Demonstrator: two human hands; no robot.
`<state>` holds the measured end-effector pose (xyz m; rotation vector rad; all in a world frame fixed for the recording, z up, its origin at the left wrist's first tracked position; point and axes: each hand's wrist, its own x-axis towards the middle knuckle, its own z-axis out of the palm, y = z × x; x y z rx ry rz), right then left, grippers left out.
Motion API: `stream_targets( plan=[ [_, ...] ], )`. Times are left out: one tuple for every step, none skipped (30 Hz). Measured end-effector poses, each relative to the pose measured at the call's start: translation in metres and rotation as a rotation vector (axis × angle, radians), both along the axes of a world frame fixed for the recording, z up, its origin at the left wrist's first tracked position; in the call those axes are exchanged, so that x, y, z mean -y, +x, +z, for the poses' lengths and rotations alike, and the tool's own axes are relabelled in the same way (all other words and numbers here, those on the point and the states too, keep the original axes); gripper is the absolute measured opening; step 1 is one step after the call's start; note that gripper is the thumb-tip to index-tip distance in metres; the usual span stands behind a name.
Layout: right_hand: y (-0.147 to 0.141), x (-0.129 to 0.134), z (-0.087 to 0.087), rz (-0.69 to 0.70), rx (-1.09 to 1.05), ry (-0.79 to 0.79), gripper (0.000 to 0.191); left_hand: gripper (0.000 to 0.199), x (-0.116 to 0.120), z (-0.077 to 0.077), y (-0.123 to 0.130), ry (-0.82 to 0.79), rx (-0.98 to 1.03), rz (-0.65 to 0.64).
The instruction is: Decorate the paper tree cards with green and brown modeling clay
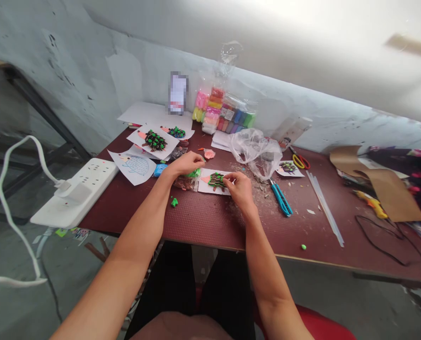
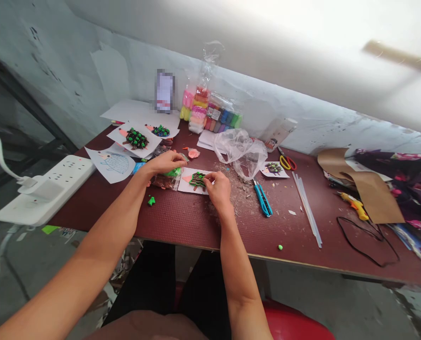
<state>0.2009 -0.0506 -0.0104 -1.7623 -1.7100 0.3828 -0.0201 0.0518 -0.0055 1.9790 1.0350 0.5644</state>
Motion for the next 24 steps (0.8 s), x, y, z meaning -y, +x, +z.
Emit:
stream_targets(
  plan=[
    [-0.0001, -0.0001, -0.0002, -0.003, 0.002, 0.004, 0.011, 0.028, 0.0003, 0.0004, 0.0000, -0.001, 0.000, 0.000],
    [-0.0002, -0.0001, -0.0003, -0.006, 0.007, 0.005, 0.011, 0.028, 0.0006, 0.0010, 0.0000, -0.002, 0.000, -0.001],
    [-0.0005, 0.0000, -0.0002, -0.007, 0.015, 0.003, 0.011, 0.027, 0.0011, 0.0016, 0.0001, -0.003, 0.000, -0.002],
    [-0.0008, 0.0002, -0.0001, -0.007, 0.024, 0.000, 0.011, 0.026, 0.0016, 0.0024, 0.0002, -0.003, 0.001, -0.002],
    [-0.0011, 0.0004, 0.0000, -0.006, 0.034, -0.005, 0.012, 0.026, 0.0020, 0.0030, 0.0002, -0.004, 0.001, -0.001],
    [-0.0014, 0.0007, 0.0002, -0.005, 0.042, -0.009, 0.012, 0.026, 0.0024, 0.0036, 0.0003, -0.003, 0.002, 0.001],
    [-0.0016, 0.0009, 0.0003, -0.003, 0.048, -0.012, 0.012, 0.026, 0.0027, 0.0040, 0.0004, -0.002, 0.003, 0.004],
    [-0.0018, 0.0010, 0.0003, 0.000, 0.052, -0.014, 0.013, 0.026, 0.0028, 0.0042, 0.0004, 0.000, 0.004, 0.007],
    [-0.0019, 0.0009, 0.0002, 0.004, 0.055, -0.016, 0.013, 0.026, 0.0029, 0.0042, 0.0004, 0.002, 0.004, 0.011],
    [-0.0020, 0.0008, 0.0000, 0.009, 0.057, -0.019, 0.013, 0.026, 0.0029, 0.0041, 0.0004, 0.004, 0.004, 0.012],
    [-0.0020, 0.0006, -0.0003, 0.012, 0.057, -0.023, 0.013, 0.027, 0.0029, 0.0039, 0.0004, 0.005, 0.005, 0.011],
    [-0.0019, 0.0003, -0.0007, 0.013, 0.057, -0.027, 0.013, 0.027, 0.0028, 0.0036, 0.0003, 0.005, 0.006, 0.009],
    [-0.0019, 0.0000, -0.0010, 0.013, 0.056, -0.031, 0.013, 0.027, 0.0027, 0.0033, 0.0003, 0.005, 0.007, 0.009],
    [-0.0019, -0.0003, -0.0013, 0.014, 0.055, -0.033, 0.013, 0.027, 0.0026, 0.0030, 0.0003, 0.005, 0.008, 0.010],
    [-0.0019, -0.0004, -0.0015, 0.017, 0.052, -0.032, 0.012, 0.027, 0.0024, 0.0028, 0.0003, 0.006, 0.009, 0.011],
    [-0.0020, -0.0004, -0.0015, 0.021, 0.049, -0.031, 0.012, 0.027, 0.0023, 0.0025, 0.0003, 0.007, 0.010, 0.011],
    [-0.0021, -0.0003, -0.0013, 0.027, 0.046, -0.028, 0.012, 0.027, 0.0022, 0.0023, 0.0004, 0.009, 0.009, 0.012],
    [-0.0022, -0.0001, -0.0009, 0.031, 0.044, -0.025, 0.012, 0.027, 0.0020, 0.0021, 0.0004, 0.010, 0.008, 0.011],
    [-0.0024, 0.0001, -0.0004, 0.034, 0.042, -0.023, 0.012, 0.026, 0.0018, 0.0020, 0.0005, 0.010, 0.007, 0.011],
    [-0.0025, 0.0005, 0.0003, 0.035, 0.042, -0.023, 0.013, 0.026, 0.0016, 0.0019, 0.0005, 0.010, 0.005, 0.010],
    [-0.0027, 0.0008, 0.0010, 0.034, 0.041, -0.026, 0.013, 0.026, 0.0014, 0.0018, 0.0005, 0.008, 0.003, 0.009],
    [-0.0029, 0.0011, 0.0016, 0.032, 0.041, -0.031, 0.013, 0.026, 0.0013, 0.0017, 0.0004, 0.006, 0.000, 0.009],
    [-0.0030, 0.0014, 0.0022, 0.032, 0.042, -0.038, 0.013, 0.026, 0.0012, 0.0016, 0.0004, 0.005, -0.004, 0.007],
    [-0.0032, 0.0015, 0.0027, 0.032, 0.044, -0.045, 0.013, 0.026, 0.0012, 0.0016, 0.0003, 0.005, -0.006, 0.004]
  ],
)
